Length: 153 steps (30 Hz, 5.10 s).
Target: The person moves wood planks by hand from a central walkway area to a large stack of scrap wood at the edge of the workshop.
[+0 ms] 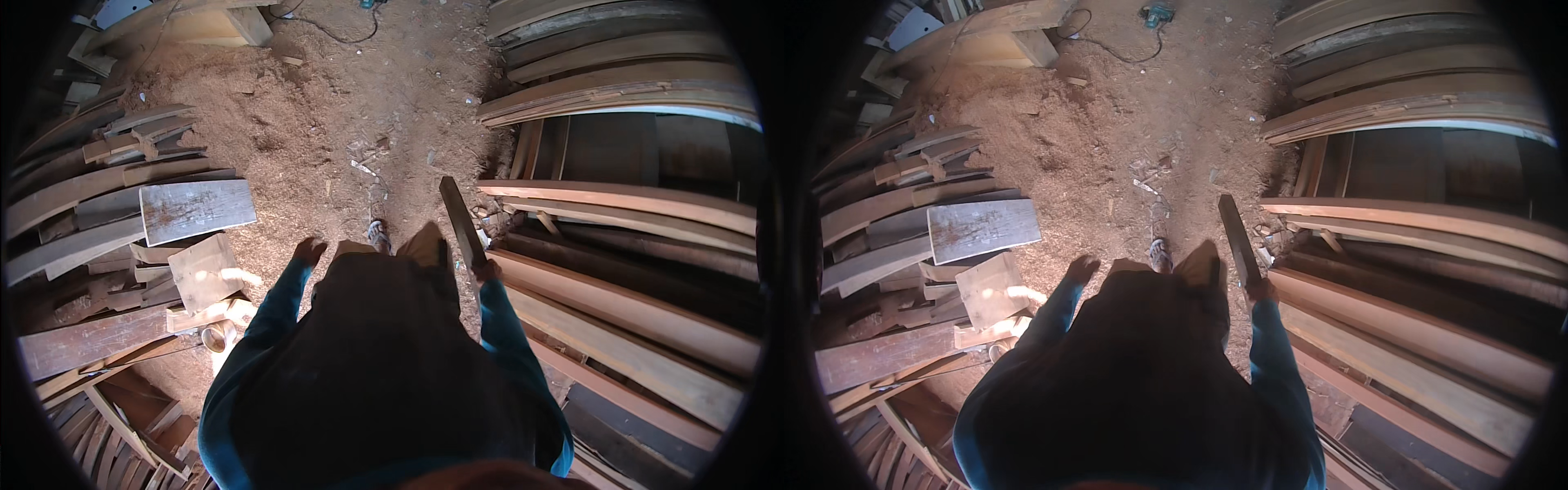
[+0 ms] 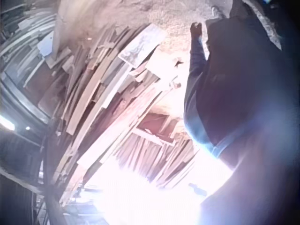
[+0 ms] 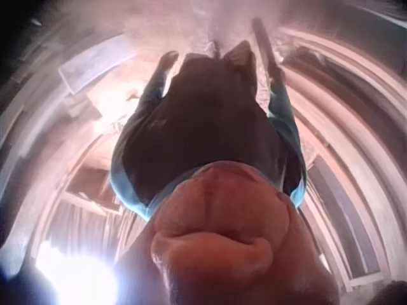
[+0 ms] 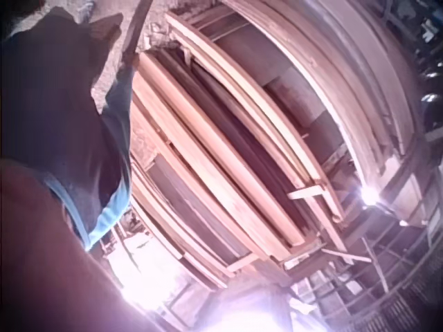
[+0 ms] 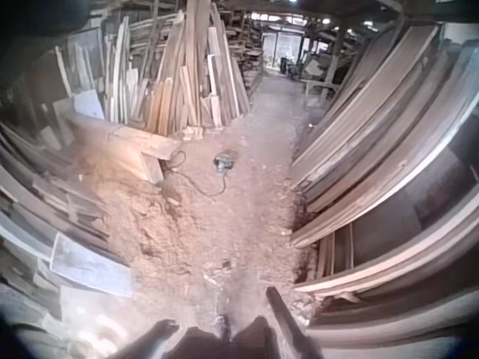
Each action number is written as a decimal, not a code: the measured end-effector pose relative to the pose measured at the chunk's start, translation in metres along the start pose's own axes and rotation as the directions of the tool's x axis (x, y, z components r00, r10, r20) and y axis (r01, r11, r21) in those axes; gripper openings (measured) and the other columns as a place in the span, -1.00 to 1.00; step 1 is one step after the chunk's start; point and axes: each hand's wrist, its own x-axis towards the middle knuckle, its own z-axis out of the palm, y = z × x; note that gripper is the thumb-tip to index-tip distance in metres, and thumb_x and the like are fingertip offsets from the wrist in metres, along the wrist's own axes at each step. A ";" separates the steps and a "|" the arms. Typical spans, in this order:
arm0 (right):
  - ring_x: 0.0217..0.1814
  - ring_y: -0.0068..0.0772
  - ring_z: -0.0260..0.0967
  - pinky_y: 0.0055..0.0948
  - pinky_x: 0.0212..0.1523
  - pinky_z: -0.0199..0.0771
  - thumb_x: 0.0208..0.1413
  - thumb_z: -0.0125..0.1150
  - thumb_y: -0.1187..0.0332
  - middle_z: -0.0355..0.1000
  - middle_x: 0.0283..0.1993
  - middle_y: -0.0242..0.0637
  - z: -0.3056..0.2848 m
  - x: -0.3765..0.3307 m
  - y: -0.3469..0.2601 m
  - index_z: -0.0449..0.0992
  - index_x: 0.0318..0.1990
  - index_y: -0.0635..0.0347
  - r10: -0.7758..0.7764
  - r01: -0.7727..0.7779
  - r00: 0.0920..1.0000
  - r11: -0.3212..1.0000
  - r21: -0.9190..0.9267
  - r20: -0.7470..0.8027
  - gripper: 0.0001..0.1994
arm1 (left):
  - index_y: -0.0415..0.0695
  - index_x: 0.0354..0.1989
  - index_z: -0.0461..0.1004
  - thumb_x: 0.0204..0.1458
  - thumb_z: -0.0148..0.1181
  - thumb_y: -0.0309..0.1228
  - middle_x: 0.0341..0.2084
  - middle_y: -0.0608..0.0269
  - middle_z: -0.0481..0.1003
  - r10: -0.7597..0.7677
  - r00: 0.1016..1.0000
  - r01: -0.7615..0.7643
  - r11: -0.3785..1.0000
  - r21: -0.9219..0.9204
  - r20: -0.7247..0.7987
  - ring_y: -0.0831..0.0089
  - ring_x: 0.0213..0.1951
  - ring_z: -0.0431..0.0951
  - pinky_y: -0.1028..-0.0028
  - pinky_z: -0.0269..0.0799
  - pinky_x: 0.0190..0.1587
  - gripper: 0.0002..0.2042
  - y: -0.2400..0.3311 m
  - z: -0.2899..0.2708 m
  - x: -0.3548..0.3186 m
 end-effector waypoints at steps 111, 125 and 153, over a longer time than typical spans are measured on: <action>-0.51 -0.28 0.49 -0.35 -0.62 0.48 0.10 0.14 0.41 0.48 -0.49 -0.11 -0.473 0.748 -0.861 0.43 -0.34 0.39 -0.624 0.917 0.393 0.319 -0.238 0.676 -0.83 | -0.14 -0.12 0.60 0.06 0.04 -0.08 -0.13 -0.03 0.57 -0.749 -0.243 0.309 -0.662 -0.683 0.617 0.04 -0.01 0.52 0.16 0.41 0.03 -0.59 0.588 0.223 0.730; -0.40 -0.26 0.53 -0.34 -0.52 0.52 0.12 0.23 0.30 0.48 -0.37 -0.22 -0.177 0.331 -0.748 0.39 -0.16 0.30 -0.381 0.976 0.172 -0.059 -0.210 0.908 -0.74 | -0.25 -0.03 0.53 0.04 0.12 0.00 -0.22 -0.20 0.57 -0.646 -0.641 -0.205 -0.377 -0.903 0.415 0.03 -0.08 0.57 0.19 0.44 0.00 -0.46 0.549 0.198 0.421; -0.14 -0.04 0.57 -0.21 -0.08 0.55 0.07 0.23 0.16 0.57 -0.13 0.00 0.524 -0.400 -0.230 0.49 -0.07 0.44 0.193 0.702 -0.348 -0.595 0.391 0.918 -0.55 | -0.20 -0.11 0.55 -0.01 0.17 -0.01 -0.09 -0.16 0.53 -0.190 -0.256 -0.882 -0.354 -0.310 0.948 0.01 -0.01 0.51 0.12 0.41 0.05 -0.51 0.421 0.357 -0.106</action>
